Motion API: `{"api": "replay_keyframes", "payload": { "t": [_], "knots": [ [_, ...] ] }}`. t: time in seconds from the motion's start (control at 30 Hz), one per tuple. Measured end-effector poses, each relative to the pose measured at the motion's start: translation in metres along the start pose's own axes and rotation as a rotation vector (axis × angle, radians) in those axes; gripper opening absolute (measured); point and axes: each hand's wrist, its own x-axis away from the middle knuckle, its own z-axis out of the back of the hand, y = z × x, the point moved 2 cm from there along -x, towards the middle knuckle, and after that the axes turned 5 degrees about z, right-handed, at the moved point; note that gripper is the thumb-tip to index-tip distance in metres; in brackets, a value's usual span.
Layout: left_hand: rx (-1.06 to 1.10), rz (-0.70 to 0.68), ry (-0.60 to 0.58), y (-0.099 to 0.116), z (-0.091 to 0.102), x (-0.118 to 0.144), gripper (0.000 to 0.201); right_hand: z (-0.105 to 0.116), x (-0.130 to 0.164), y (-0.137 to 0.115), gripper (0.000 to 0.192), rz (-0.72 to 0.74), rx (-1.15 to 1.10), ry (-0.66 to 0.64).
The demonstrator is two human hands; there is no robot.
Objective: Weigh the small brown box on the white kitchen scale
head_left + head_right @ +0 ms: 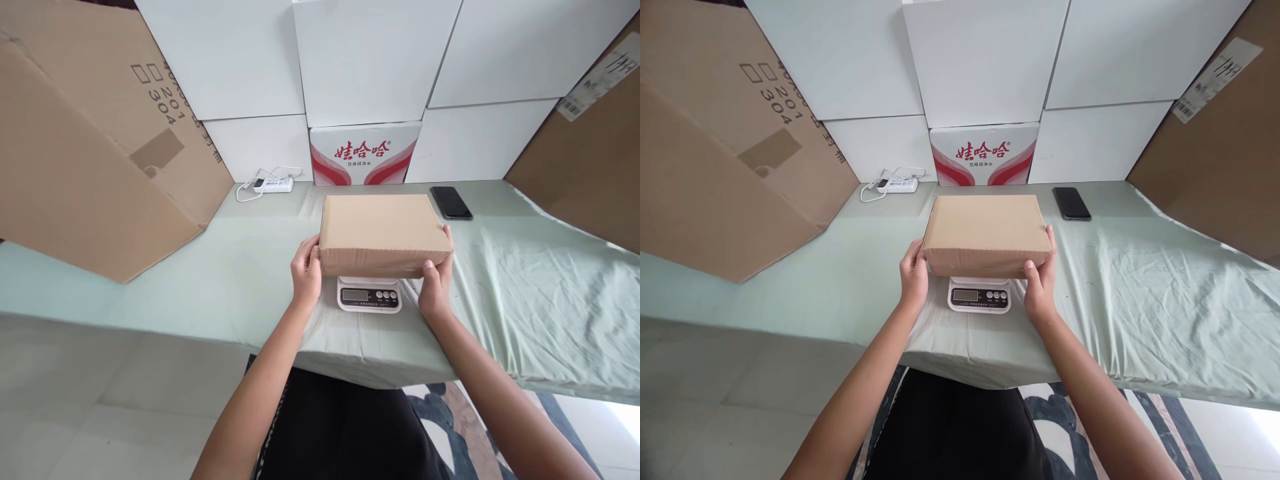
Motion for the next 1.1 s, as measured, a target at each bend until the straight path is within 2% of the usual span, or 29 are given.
{"api": "replay_keyframes", "payload": {
  "t": [0.13, 0.23, 0.4, 0.87, 1.1],
  "knots": [
    [0.061, 0.049, -0.029, -0.004, -0.001, 0.002, 0.052, 0.001, 0.001, 0.003, 0.086, -0.002, -0.016, -0.001],
    [0.153, 0.071, -0.097, -0.005, -0.004, 0.004, 0.068, 0.000, 0.001, 0.004, 0.086, -0.002, -0.027, -0.002],
    [0.170, 0.056, -0.188, 0.002, -0.008, 0.008, 0.077, -0.001, 0.002, 0.004, 0.084, -0.007, -0.052, -0.016],
    [0.208, 0.069, -0.223, 0.001, -0.010, 0.010, 0.073, 0.000, 0.002, 0.012, 0.087, -0.027, -0.081, -0.025],
    [0.208, 0.079, -0.202, 0.001, -0.013, 0.011, 0.075, -0.002, 0.002, 0.011, 0.082, -0.028, -0.100, -0.024]
  ]
}}
